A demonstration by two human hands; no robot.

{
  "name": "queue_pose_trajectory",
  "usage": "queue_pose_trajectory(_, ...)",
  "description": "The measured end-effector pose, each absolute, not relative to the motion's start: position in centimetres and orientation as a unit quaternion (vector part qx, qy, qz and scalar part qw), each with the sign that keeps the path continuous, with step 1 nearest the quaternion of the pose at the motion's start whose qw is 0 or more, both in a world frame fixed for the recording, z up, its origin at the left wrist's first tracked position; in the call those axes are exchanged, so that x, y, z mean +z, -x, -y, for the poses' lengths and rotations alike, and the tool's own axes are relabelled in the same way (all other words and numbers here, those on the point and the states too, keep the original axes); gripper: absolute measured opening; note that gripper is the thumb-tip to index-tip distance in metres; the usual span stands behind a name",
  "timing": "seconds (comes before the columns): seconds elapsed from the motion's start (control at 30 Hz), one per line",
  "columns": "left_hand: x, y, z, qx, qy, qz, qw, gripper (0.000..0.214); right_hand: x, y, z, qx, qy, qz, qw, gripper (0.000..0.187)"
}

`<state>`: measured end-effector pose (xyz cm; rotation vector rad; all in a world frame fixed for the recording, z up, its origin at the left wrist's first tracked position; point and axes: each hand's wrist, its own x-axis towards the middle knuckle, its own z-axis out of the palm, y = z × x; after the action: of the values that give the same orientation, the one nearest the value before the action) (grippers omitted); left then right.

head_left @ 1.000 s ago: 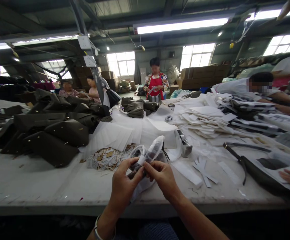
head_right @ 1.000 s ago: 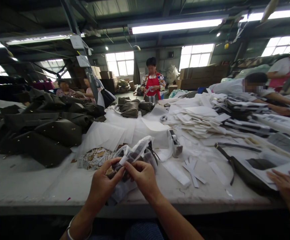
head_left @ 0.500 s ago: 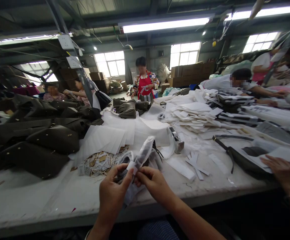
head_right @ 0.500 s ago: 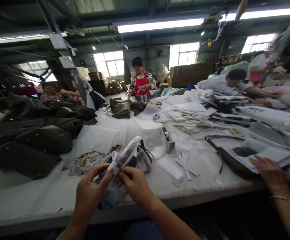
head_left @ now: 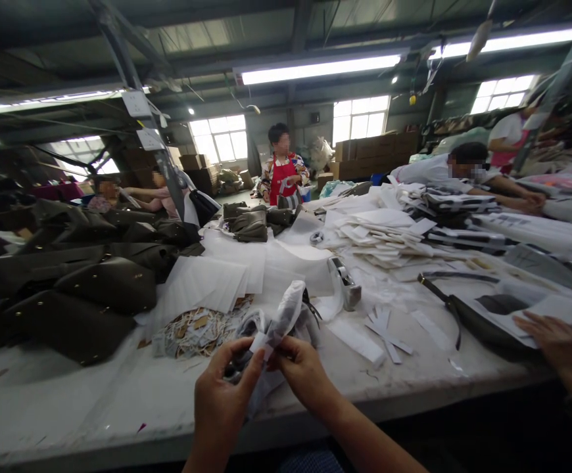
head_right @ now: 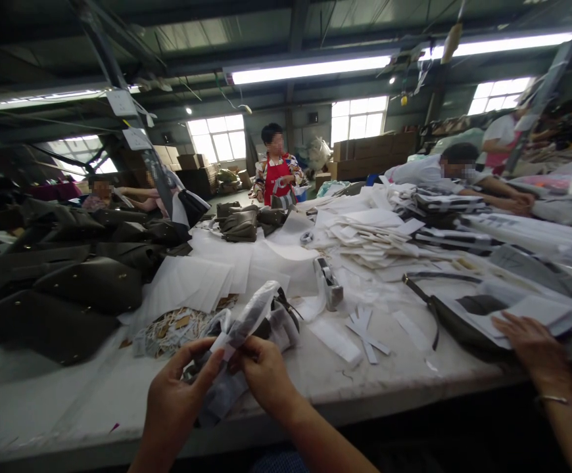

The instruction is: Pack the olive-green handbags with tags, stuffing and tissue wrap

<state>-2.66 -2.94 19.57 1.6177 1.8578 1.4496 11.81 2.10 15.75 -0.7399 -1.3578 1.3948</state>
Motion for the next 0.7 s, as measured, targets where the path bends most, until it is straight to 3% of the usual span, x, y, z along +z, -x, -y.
queue_pose_trajectory(0.23,19.0,1.8,3.5,0.503,-0.568,-0.634,0.151,0.039,16.8,-11.4,-1.6,0.544,0.313,0.564,0.537,0.023)
queue_pose_trajectory(0.43,19.8,1.5,3.7,0.494,-0.568,-0.638,0.163,0.044,17.6,-12.1,-1.5,0.381,0.396,0.65,0.525,0.021)
queue_pose_trajectory(0.53,20.3,1.3,3.9,0.502,-0.55,-0.646,0.168,0.045,17.9,-13.1,-1.0,0.491,0.354,0.622,0.498,0.015)
queue_pose_trajectory(0.7,20.3,1.0,4.0,0.509,-0.566,-0.63,0.149,0.042,18.1,-13.9,0.6,0.732,0.236,0.414,0.488,0.035)
